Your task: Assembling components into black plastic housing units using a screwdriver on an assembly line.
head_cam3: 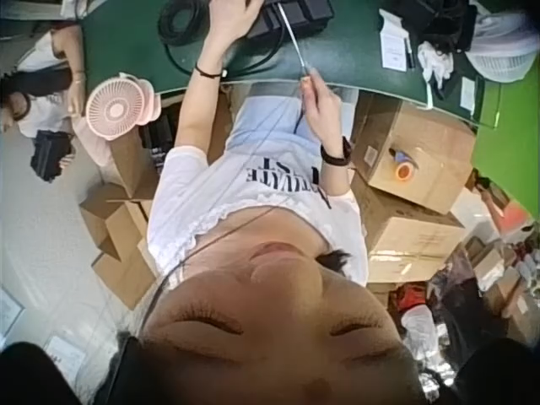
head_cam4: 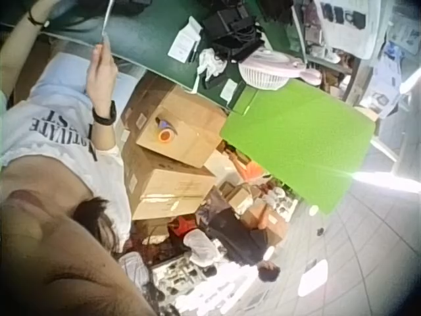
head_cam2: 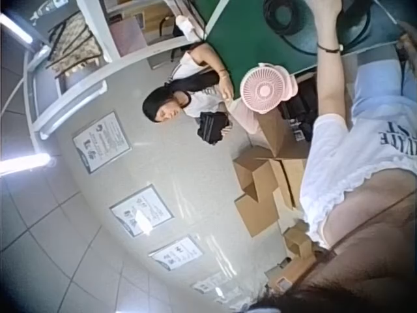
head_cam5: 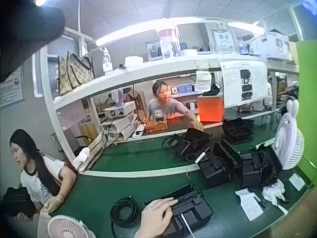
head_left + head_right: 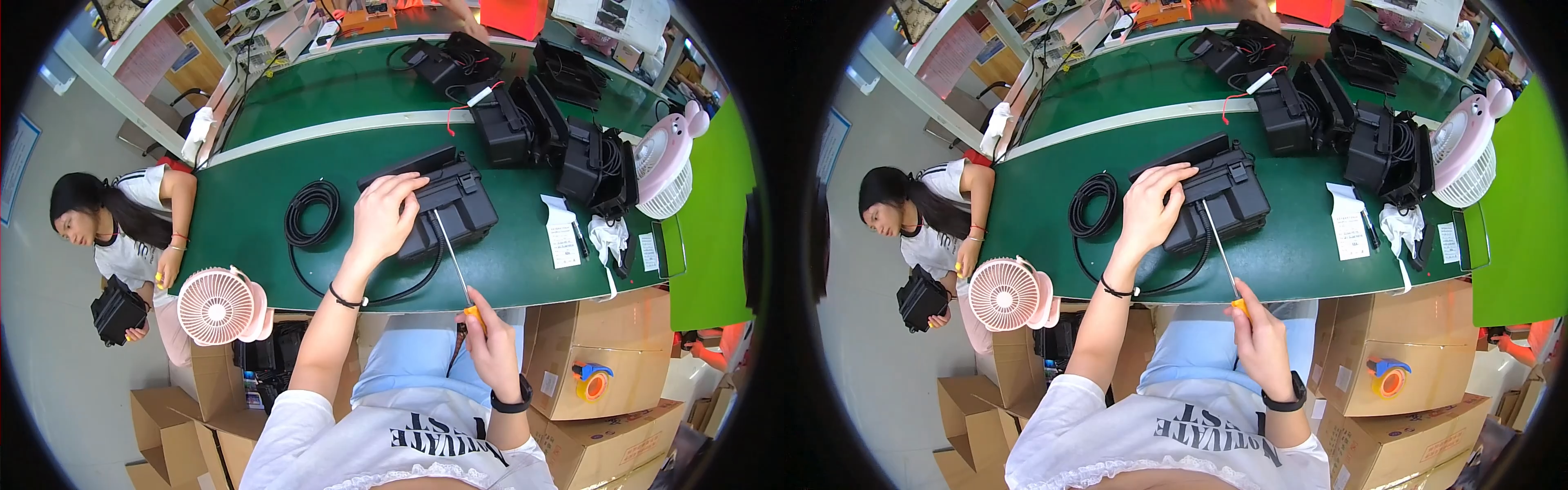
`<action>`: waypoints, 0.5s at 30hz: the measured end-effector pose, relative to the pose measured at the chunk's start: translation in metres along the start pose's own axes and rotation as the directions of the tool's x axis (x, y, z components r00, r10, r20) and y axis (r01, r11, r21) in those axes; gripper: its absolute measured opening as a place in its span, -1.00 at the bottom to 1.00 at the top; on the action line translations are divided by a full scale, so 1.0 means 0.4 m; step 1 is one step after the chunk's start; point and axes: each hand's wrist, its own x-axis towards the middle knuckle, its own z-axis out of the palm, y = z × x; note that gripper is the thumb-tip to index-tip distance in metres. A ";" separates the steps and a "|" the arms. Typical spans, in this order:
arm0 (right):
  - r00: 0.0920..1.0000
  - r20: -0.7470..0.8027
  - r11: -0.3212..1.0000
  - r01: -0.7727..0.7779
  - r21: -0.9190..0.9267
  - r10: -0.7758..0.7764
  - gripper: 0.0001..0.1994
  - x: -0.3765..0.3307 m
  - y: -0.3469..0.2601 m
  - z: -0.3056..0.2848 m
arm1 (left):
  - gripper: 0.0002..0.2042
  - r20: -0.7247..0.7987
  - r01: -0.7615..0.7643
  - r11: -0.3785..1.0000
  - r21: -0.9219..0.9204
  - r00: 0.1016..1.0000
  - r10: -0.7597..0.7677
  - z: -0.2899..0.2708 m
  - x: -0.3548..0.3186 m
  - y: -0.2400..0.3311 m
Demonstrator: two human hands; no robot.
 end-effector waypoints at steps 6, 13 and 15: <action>0.991 0.070 0.948 -0.133 0.288 0.117 -0.59 -0.010 -0.017 -0.023 | -0.74 0.012 0.087 0.996 0.013 0.996 -0.087 -0.002 -0.005 0.005; 0.963 -0.064 0.883 0.212 -0.419 -0.261 -0.58 -0.029 -0.044 0.016 | -0.77 -0.017 0.070 0.998 0.001 0.997 -0.070 0.006 -0.010 0.001; 0.971 -0.057 0.854 0.175 -0.491 -0.231 -0.57 -0.026 -0.052 0.029 | -0.77 -0.027 0.054 0.998 0.011 0.998 -0.054 0.007 -0.013 -0.003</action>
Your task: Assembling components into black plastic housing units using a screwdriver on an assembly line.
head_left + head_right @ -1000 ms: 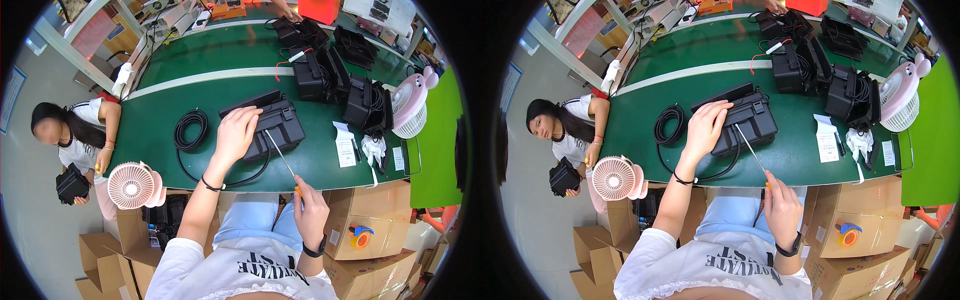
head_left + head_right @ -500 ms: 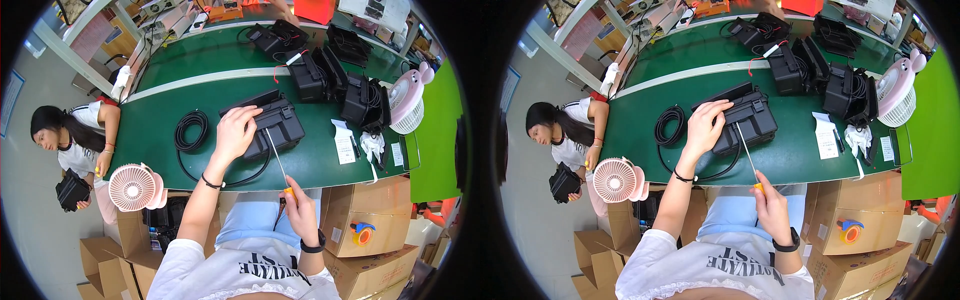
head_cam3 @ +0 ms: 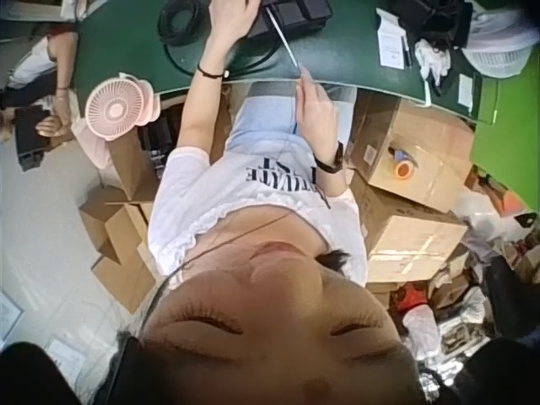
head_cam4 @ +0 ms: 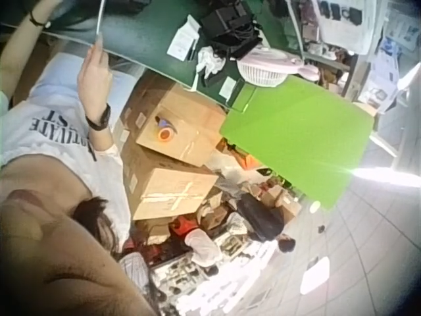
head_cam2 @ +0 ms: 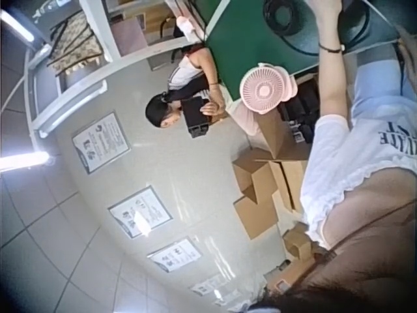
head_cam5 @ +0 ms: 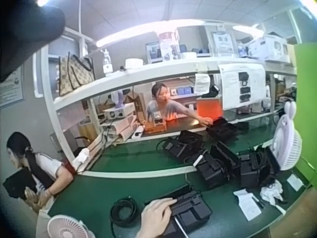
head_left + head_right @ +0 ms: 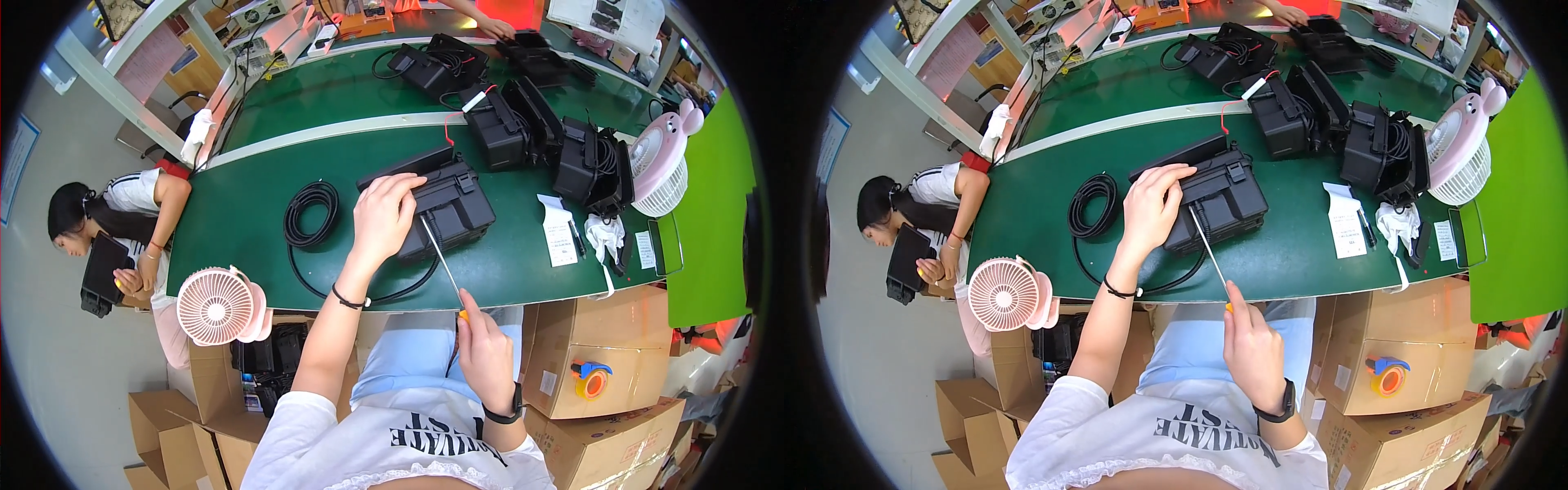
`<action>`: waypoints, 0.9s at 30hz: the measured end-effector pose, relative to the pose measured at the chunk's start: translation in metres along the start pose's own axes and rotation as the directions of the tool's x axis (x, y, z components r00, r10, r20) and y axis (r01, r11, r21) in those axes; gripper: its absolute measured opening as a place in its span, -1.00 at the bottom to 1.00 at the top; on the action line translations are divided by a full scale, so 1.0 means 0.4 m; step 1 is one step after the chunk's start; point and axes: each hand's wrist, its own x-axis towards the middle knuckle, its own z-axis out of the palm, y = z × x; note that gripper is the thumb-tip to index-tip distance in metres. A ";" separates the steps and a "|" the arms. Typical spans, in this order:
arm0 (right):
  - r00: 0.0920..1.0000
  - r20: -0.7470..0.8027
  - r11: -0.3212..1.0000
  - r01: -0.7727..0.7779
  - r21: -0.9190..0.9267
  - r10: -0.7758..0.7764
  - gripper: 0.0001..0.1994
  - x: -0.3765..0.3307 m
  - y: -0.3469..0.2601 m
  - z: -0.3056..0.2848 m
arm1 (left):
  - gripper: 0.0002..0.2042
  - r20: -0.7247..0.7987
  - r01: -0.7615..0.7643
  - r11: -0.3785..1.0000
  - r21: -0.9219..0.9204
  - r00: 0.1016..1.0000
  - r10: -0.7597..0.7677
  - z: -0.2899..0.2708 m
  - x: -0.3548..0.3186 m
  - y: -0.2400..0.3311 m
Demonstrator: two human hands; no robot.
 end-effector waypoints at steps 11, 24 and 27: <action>0.998 -0.058 0.996 -0.022 -0.083 0.018 -0.55 -0.011 -0.031 0.056 | -0.78 -0.025 -0.007 1.000 -0.001 1.000 0.007 0.008 0.001 -0.008; 0.979 -0.107 0.858 0.096 -0.504 -0.172 -0.29 -0.014 -0.031 0.049 | -0.76 -0.024 0.002 1.000 0.009 1.000 -0.001 0.004 -0.008 0.001; 0.979 -0.107 0.867 0.100 -0.488 -0.173 -0.30 -0.013 -0.030 0.051 | -0.76 -0.026 0.005 1.000 0.003 1.000 -0.004 0.001 0.003 0.002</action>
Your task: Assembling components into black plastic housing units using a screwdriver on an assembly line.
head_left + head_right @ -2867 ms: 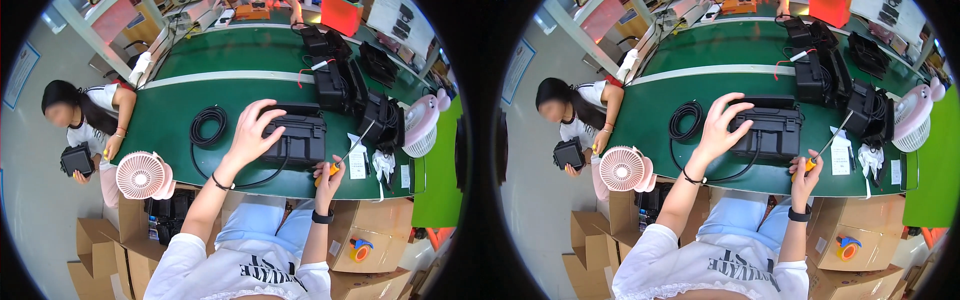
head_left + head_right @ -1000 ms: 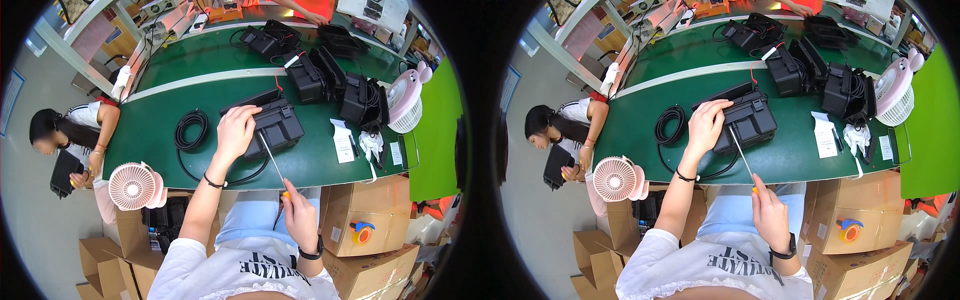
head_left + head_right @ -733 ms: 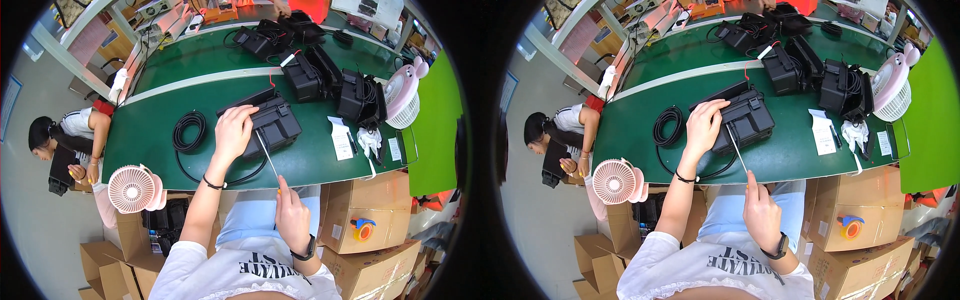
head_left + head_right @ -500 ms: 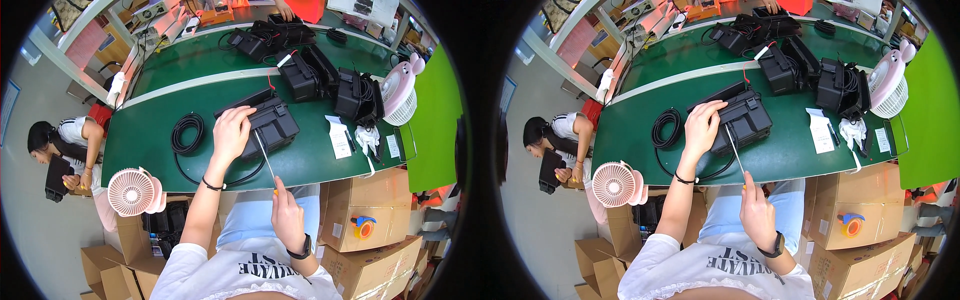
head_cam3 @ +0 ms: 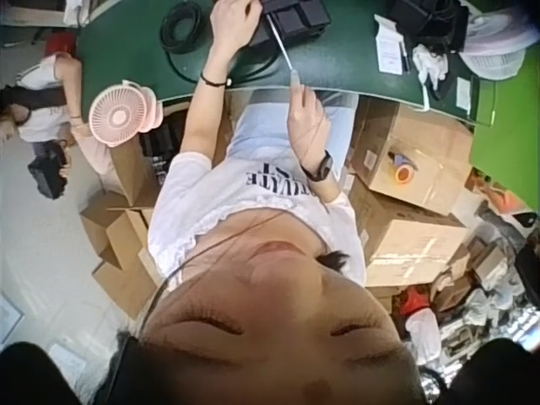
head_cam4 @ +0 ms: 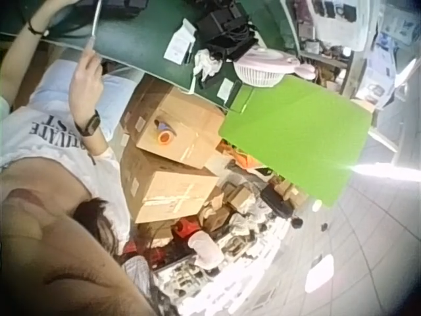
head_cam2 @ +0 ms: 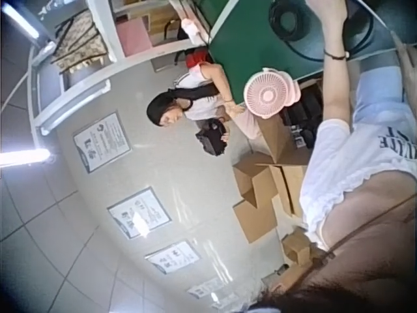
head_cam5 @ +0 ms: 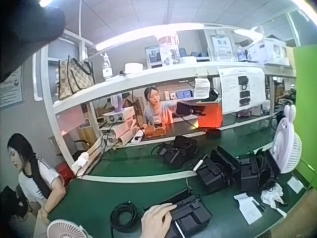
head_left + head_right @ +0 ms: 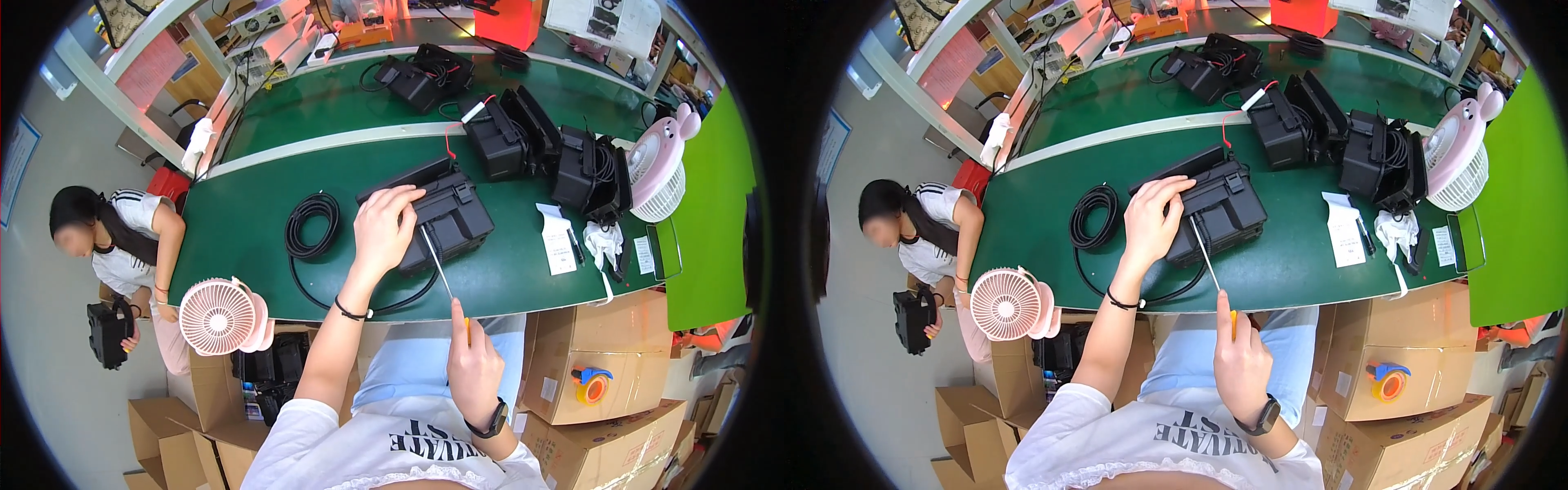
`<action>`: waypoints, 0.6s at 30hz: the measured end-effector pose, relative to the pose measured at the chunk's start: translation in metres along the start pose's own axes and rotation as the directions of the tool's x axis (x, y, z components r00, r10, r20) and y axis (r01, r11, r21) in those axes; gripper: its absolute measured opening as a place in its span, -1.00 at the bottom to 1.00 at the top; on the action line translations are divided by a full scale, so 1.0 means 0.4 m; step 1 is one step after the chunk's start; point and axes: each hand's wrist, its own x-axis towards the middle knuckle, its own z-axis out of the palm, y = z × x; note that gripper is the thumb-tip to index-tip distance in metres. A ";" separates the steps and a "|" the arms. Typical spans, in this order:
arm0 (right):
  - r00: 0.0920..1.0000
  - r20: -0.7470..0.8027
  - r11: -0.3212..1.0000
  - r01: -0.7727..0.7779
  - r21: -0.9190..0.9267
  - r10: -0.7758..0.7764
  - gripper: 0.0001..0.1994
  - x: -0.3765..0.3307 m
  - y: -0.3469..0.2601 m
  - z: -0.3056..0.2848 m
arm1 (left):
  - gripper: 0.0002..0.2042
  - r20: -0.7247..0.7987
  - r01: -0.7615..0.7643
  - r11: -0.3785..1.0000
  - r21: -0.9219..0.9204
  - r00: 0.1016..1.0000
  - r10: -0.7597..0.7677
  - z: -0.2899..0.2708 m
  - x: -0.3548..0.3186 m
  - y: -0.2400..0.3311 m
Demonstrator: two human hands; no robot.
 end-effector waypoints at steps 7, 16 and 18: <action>0.993 0.099 0.997 -0.065 0.041 0.060 -0.30 0.003 0.004 -0.005 | -0.75 0.000 0.008 1.000 0.000 1.000 -0.008 0.002 -0.002 0.002; 0.999 -0.004 0.999 -0.032 -0.003 0.032 -0.32 0.006 0.019 -0.001 | -0.78 -0.025 0.007 1.000 -0.008 1.000 -0.007 0.000 -0.005 0.002; 0.999 -0.012 0.999 -0.037 0.008 0.037 -0.35 0.010 0.017 -0.002 | -0.78 -0.029 0.003 1.000 -0.010 1.000 -0.003 0.005 -0.004 0.001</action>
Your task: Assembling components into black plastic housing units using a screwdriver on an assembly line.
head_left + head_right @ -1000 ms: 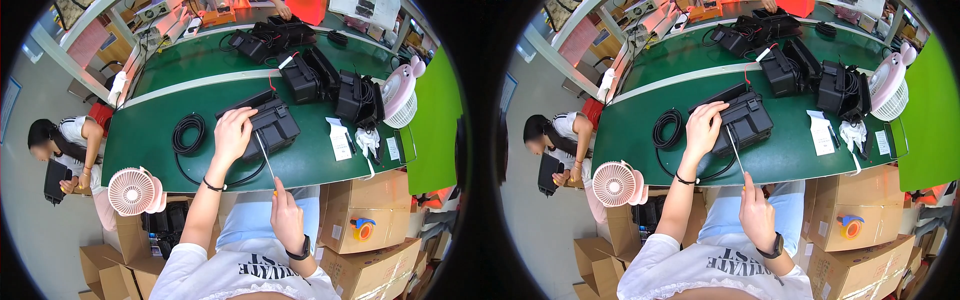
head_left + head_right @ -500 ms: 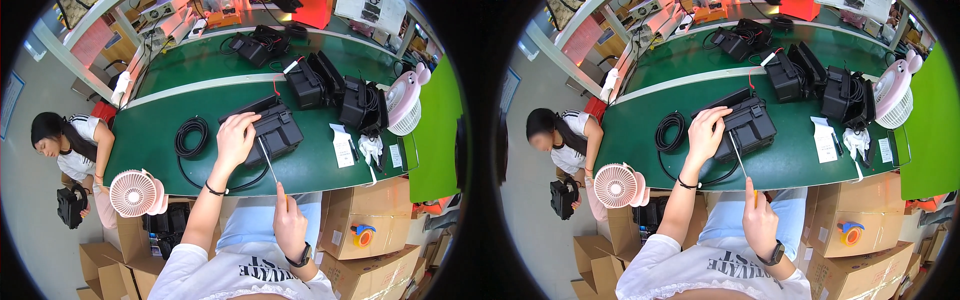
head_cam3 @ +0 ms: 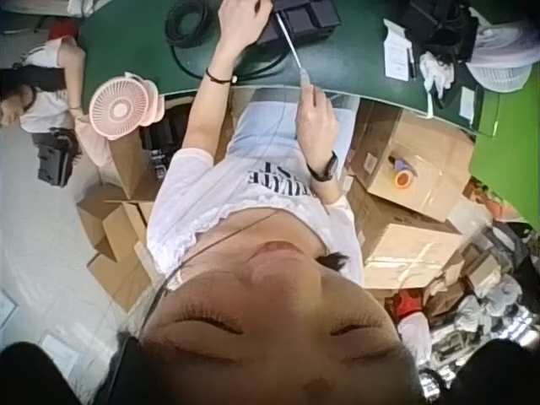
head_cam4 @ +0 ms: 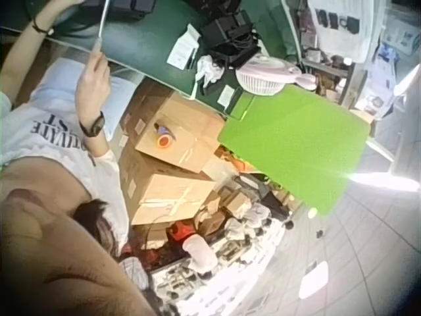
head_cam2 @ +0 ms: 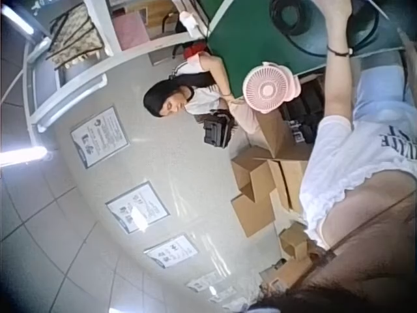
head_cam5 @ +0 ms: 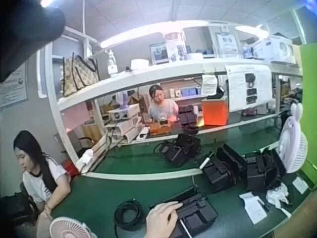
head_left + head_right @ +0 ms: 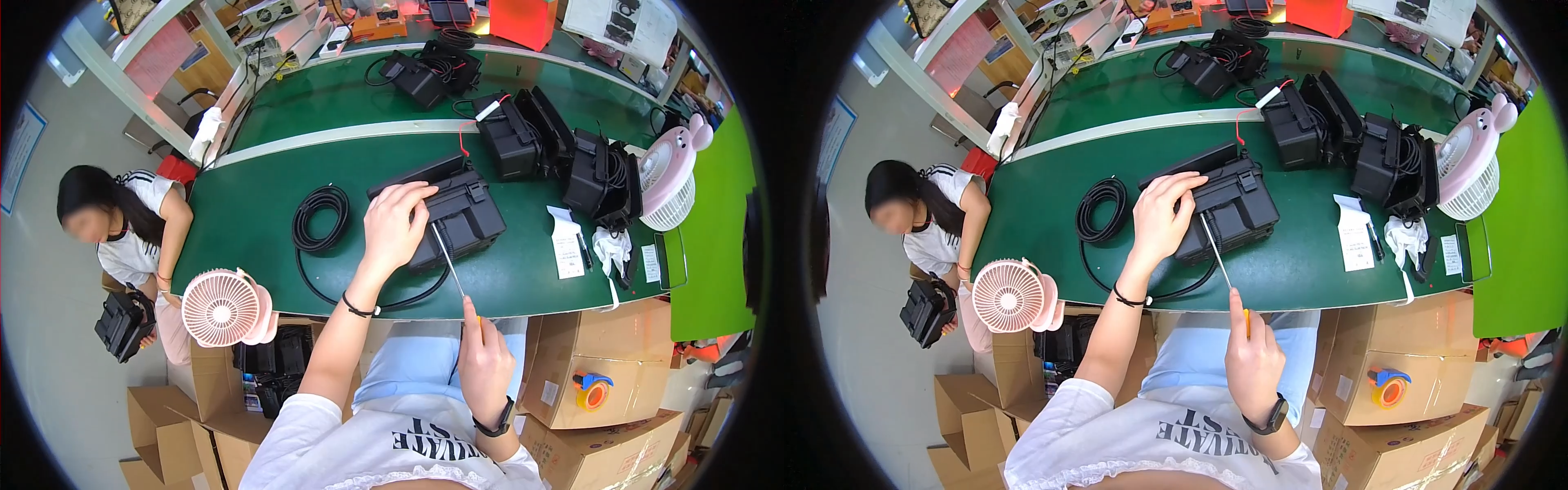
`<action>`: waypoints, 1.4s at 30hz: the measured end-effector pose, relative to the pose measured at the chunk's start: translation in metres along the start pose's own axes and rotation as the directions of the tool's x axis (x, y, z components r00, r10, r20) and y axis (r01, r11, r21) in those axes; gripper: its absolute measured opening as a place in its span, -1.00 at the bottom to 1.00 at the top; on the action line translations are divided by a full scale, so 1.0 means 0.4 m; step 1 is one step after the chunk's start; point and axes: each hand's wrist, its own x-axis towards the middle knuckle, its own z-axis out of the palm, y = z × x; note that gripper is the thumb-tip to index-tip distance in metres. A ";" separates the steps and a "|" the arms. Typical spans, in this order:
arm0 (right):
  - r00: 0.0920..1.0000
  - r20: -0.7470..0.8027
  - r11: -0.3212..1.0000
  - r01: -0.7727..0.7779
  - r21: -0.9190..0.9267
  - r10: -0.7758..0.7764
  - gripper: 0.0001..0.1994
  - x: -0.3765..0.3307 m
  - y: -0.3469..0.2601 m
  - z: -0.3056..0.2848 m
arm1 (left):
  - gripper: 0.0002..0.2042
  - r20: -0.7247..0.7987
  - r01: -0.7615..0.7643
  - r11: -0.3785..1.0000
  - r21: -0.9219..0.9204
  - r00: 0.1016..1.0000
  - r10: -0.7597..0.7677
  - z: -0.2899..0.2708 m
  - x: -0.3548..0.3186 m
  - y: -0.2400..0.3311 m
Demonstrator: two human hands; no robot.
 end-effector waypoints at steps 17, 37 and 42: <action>0.861 0.090 0.406 -0.325 0.854 0.500 -0.68 -0.002 0.155 -0.027 | -0.72 0.012 -0.164 0.986 -0.035 0.986 0.165 -0.041 -0.035 0.015; 0.847 0.138 -0.083 -0.111 0.990 0.513 -0.71 0.090 0.160 0.127 | -0.32 -0.354 -0.583 0.729 0.360 0.638 0.684 -0.057 -0.385 0.023; 0.838 0.132 -0.080 -0.105 0.991 0.529 -0.69 0.088 0.161 0.128 | 0.12 -0.488 -0.229 0.970 0.078 0.840 0.238 -0.085 -0.376 0.021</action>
